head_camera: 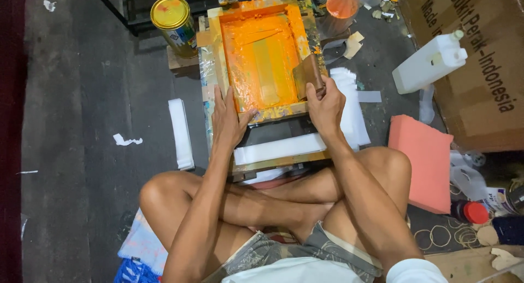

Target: The person sits cross-legged on the floor and uses a squeegee to spread orange ink across a screen printing frame. They then place a white strip of material onto the frame and press it down to transfer the ink. This process is repeated multiple times.

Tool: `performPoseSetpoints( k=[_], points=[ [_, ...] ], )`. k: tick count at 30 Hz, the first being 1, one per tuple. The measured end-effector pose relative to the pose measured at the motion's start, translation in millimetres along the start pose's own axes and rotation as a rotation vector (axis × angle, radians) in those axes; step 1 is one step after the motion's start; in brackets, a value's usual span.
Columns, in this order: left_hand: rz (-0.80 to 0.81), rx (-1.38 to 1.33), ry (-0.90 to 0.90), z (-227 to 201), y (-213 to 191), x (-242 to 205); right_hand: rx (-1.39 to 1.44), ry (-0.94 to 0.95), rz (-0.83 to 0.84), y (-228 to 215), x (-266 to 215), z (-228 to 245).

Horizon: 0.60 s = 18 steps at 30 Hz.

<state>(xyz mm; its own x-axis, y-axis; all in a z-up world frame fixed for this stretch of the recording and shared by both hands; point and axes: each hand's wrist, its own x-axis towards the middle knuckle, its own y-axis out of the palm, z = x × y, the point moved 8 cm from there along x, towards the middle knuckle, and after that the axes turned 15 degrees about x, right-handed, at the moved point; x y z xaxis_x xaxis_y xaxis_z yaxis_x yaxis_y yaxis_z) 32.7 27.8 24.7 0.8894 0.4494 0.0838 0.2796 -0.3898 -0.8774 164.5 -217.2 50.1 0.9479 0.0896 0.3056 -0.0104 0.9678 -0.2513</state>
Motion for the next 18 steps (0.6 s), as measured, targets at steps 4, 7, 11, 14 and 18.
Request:
performPoseSetpoints(
  k=[4, 7, 11, 14, 18],
  points=[
    [0.033, -0.065, -0.007, 11.8, 1.5, -7.2, -0.038, 0.018, -0.001, -4.4, 3.0, -12.0],
    [0.116, -0.115, -0.013, 21.6, 1.1, -16.2, -0.068, 0.050, 0.033, -8.6, 5.6, -10.0],
    [0.086, -0.093, 0.064, 41.2, 8.5, -21.6, -0.129, 0.061, 0.079, -12.2, 2.3, -1.4],
    [0.021, -0.083, 0.080, 44.8, 10.5, -20.2, -0.169, 0.069, 0.075, -23.7, -9.6, 20.3],
    [-0.017, -0.049, 0.056, 47.7, 12.2, -21.4, -0.135, -0.210, 0.204, -19.3, -44.9, 50.0]
  ],
)
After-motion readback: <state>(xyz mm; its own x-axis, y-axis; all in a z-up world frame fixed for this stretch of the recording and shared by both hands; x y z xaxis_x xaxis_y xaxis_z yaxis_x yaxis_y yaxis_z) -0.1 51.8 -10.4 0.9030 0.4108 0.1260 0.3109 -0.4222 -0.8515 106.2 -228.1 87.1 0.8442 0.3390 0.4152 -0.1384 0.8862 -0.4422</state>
